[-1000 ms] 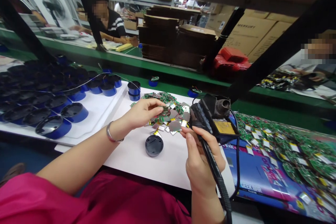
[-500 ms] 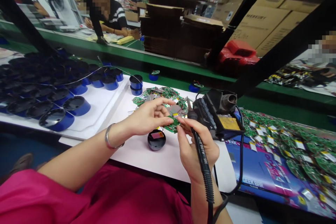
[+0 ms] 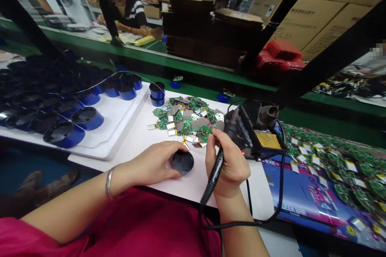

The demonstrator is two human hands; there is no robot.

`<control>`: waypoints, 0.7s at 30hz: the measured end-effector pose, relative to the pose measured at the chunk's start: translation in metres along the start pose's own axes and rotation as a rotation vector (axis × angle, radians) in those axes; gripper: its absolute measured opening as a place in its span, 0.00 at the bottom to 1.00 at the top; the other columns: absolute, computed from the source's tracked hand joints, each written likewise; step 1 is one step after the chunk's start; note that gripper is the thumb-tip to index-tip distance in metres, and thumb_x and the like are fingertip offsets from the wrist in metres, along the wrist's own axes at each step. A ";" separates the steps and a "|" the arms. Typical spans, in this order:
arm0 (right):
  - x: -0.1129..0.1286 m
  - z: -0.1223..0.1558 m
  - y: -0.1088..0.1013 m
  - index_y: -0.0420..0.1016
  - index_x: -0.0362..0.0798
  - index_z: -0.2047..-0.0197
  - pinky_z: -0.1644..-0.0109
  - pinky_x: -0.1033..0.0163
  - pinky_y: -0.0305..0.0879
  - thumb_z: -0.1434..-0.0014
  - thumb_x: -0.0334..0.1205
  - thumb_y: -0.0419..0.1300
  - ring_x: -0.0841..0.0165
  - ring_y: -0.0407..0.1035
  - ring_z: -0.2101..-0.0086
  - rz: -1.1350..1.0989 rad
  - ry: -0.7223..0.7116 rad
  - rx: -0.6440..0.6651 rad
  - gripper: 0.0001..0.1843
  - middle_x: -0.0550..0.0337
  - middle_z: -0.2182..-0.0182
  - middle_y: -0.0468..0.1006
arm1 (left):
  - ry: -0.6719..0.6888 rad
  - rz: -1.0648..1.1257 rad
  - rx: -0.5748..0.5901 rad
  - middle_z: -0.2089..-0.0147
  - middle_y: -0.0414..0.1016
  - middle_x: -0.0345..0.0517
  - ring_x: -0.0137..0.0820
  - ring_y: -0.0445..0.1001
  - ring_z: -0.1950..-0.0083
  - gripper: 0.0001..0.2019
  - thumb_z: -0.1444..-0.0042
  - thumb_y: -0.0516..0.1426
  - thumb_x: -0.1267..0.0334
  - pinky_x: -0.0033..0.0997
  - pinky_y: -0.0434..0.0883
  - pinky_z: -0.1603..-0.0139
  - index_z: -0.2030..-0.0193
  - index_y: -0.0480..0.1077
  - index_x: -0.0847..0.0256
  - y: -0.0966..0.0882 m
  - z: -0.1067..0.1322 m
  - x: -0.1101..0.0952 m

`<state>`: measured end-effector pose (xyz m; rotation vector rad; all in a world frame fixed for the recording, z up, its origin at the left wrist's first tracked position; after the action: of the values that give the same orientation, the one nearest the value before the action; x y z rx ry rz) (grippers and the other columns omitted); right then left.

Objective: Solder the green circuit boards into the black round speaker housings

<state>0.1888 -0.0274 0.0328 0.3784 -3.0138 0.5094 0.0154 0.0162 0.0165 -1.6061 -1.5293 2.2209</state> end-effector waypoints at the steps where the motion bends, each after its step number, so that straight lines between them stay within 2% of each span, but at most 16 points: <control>1: 0.002 0.001 0.004 0.73 0.47 0.47 0.64 0.62 0.74 0.42 0.28 0.65 0.65 0.78 0.70 -0.010 -0.007 0.010 0.20 0.57 0.65 0.83 | -0.033 -0.023 -0.067 0.47 0.74 0.51 0.42 0.73 0.47 0.26 0.52 0.69 0.58 0.42 0.69 0.45 0.47 0.68 0.59 0.005 0.001 -0.001; 3: 0.006 0.003 0.009 0.73 0.47 0.47 0.65 0.63 0.73 0.41 0.28 0.64 0.65 0.78 0.70 -0.043 -0.008 0.043 0.18 0.56 0.65 0.83 | -0.068 -0.048 -0.164 0.50 0.73 0.52 0.44 0.72 0.49 0.28 0.55 0.70 0.52 0.44 0.70 0.48 0.50 0.69 0.60 0.013 0.004 -0.003; 5: 0.011 0.008 0.010 0.72 0.47 0.47 0.65 0.63 0.73 0.40 0.28 0.63 0.65 0.78 0.70 -0.092 0.010 0.090 0.18 0.55 0.65 0.83 | -0.075 -0.028 -0.195 0.52 0.71 0.51 0.43 0.72 0.50 0.26 0.53 0.69 0.51 0.43 0.71 0.50 0.51 0.70 0.60 0.015 0.007 -0.006; 11: 0.026 0.029 -0.010 0.71 0.46 0.47 0.64 0.62 0.74 0.41 0.27 0.64 0.67 0.77 0.70 -0.200 0.097 0.212 0.19 0.54 0.64 0.83 | -0.044 0.119 -0.160 0.54 0.69 0.46 0.35 0.71 0.54 0.19 0.50 0.68 0.61 0.35 0.72 0.51 0.51 0.73 0.57 0.007 0.011 -0.007; 15: 0.027 0.041 -0.024 0.71 0.48 0.45 0.65 0.61 0.76 0.42 0.28 0.66 0.66 0.77 0.71 -0.211 0.188 0.247 0.22 0.56 0.63 0.83 | 0.029 0.203 -0.138 0.56 0.70 0.46 0.32 0.72 0.54 0.08 0.43 0.62 0.66 0.32 0.73 0.51 0.56 0.77 0.56 0.005 0.012 -0.005; 19: 0.031 0.049 -0.033 0.69 0.48 0.43 0.64 0.61 0.77 0.45 0.26 0.68 0.66 0.78 0.70 -0.205 0.207 0.239 0.27 0.57 0.62 0.83 | 0.082 0.249 -0.216 0.59 0.75 0.47 0.29 0.75 0.58 0.07 0.39 0.58 0.66 0.28 0.73 0.57 0.60 0.80 0.58 0.002 0.011 -0.004; 21: 0.034 0.051 -0.035 0.69 0.46 0.43 0.65 0.61 0.76 0.45 0.25 0.68 0.66 0.77 0.69 -0.215 0.190 0.242 0.27 0.56 0.62 0.83 | 0.080 0.276 -0.242 0.59 0.79 0.47 0.30 0.76 0.58 0.08 0.39 0.58 0.66 0.28 0.74 0.56 0.59 0.80 0.59 0.001 0.009 -0.004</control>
<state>0.1632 -0.0840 -0.0006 0.6217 -2.6940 0.8394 0.0112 0.0073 0.0192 -2.0630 -1.7032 2.1266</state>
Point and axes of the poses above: each hand's wrist, its own z-axis away from the middle knuckle, its own y-axis out of the palm, x = y × z, the point moved 3 cm from there along -z, towards the middle knuckle
